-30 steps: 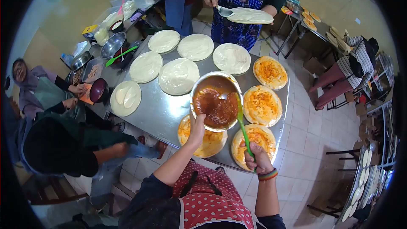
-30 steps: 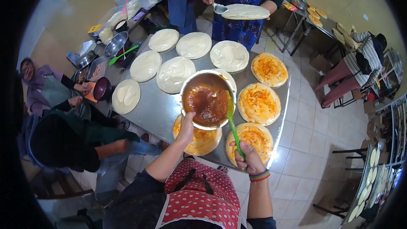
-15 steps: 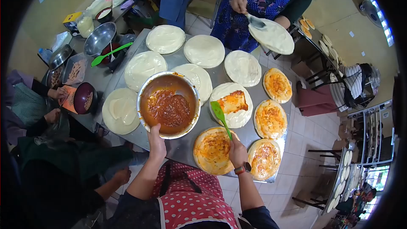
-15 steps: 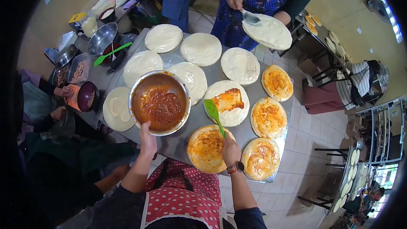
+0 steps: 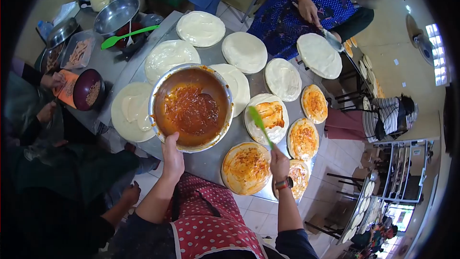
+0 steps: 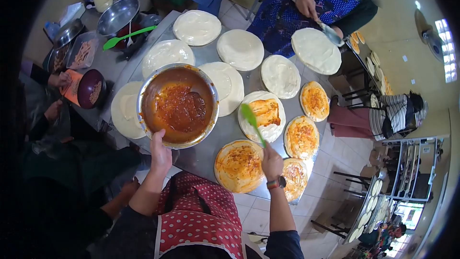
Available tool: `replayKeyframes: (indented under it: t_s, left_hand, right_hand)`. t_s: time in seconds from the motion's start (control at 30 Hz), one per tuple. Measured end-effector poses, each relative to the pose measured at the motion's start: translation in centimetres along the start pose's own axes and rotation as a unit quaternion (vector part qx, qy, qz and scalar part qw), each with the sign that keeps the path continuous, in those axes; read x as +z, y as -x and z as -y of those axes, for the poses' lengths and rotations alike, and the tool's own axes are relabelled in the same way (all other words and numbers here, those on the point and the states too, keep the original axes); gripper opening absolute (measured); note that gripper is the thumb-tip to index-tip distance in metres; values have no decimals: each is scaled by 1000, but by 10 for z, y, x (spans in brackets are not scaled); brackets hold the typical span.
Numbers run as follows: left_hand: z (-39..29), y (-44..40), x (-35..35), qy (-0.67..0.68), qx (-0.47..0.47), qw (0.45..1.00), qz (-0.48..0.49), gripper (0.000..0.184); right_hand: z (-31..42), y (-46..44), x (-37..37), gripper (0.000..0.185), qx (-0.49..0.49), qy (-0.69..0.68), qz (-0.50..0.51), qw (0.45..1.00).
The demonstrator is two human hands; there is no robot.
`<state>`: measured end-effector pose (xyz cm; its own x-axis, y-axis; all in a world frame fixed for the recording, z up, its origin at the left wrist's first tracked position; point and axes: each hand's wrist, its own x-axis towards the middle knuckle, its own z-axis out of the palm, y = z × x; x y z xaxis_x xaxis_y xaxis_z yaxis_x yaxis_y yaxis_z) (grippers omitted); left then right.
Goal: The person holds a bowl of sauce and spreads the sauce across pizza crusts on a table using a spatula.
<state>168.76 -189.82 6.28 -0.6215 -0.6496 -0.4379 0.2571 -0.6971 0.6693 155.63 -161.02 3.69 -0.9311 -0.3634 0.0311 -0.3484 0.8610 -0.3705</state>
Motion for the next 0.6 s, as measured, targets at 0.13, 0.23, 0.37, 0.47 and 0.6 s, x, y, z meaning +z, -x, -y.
replayKeyframes:
  t_s: [0.13,0.23,0.37,0.47,0.6]
  left_hand:
    - [-6,9,5,11,24,1000,-13,39]
    - [5,11,-1,20,37,999,-29,38]
    - [22,27,-9,12,45,997,-64,38]
    - [30,52,4,22,61,994,-88,38]
    - [60,79,18,48,94,988,-109,38]
  right_hand:
    - [-23,-45,-6,27,85,23,-15,996]
    - [-13,-39,7,27,31,89,83,992]
    - [-11,-3,-12,30,-81,6,63,995]
    - [-57,-30,-33,26,-10,31,32,999]
    - [-104,-32,-34,29,-18,132,110,985]
